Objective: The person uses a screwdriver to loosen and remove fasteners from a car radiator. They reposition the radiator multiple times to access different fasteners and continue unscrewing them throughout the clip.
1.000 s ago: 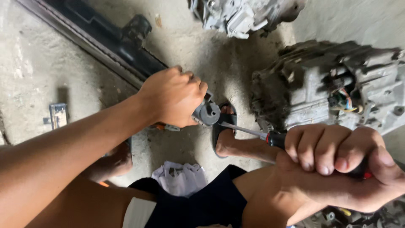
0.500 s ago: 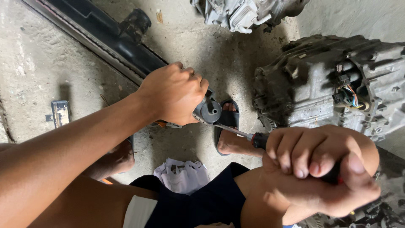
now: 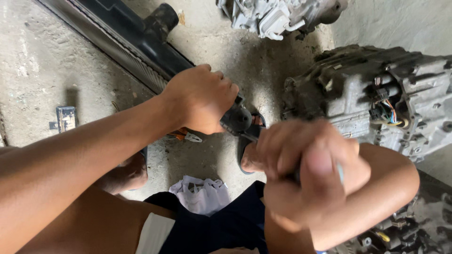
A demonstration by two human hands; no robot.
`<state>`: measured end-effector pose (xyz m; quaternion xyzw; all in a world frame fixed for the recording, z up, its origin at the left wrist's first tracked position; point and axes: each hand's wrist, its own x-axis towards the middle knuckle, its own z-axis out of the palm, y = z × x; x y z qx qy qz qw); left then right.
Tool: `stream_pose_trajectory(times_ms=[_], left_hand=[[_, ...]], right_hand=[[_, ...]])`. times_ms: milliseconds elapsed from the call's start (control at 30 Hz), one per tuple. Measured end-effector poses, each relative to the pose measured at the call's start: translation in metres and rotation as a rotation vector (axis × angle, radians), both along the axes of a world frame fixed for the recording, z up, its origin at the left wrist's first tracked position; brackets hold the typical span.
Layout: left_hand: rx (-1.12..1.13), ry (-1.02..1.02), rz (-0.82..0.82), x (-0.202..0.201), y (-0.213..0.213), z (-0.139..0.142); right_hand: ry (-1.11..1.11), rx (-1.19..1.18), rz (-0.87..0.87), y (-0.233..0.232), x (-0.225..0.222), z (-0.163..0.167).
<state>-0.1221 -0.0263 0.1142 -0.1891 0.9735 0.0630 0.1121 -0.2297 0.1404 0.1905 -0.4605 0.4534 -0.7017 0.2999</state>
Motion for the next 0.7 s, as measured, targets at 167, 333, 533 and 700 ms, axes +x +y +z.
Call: stream_pose_trajectory(times_ms=[167,333,533,700], left_hand=[[-0.041,0.052,-0.014,-0.002,-0.003,-0.004],[-0.025,-0.004,-0.031,-0.002,-0.005,-0.004],[-0.047,-0.016,0.001,0.004,-0.003,-0.006],[-0.149,0.245,-0.063,0.004,-0.005,-0.015]], right_hand=[[0.326,-0.134,-0.101,-0.048,0.008,0.008],[0.571,-0.072,-0.052,-0.063,0.012,0.001],[0.073,-0.109,0.009,-0.046,-0.038,-0.011],[-0.293,-0.146,-0.124,-0.009,-0.077,-0.025]])
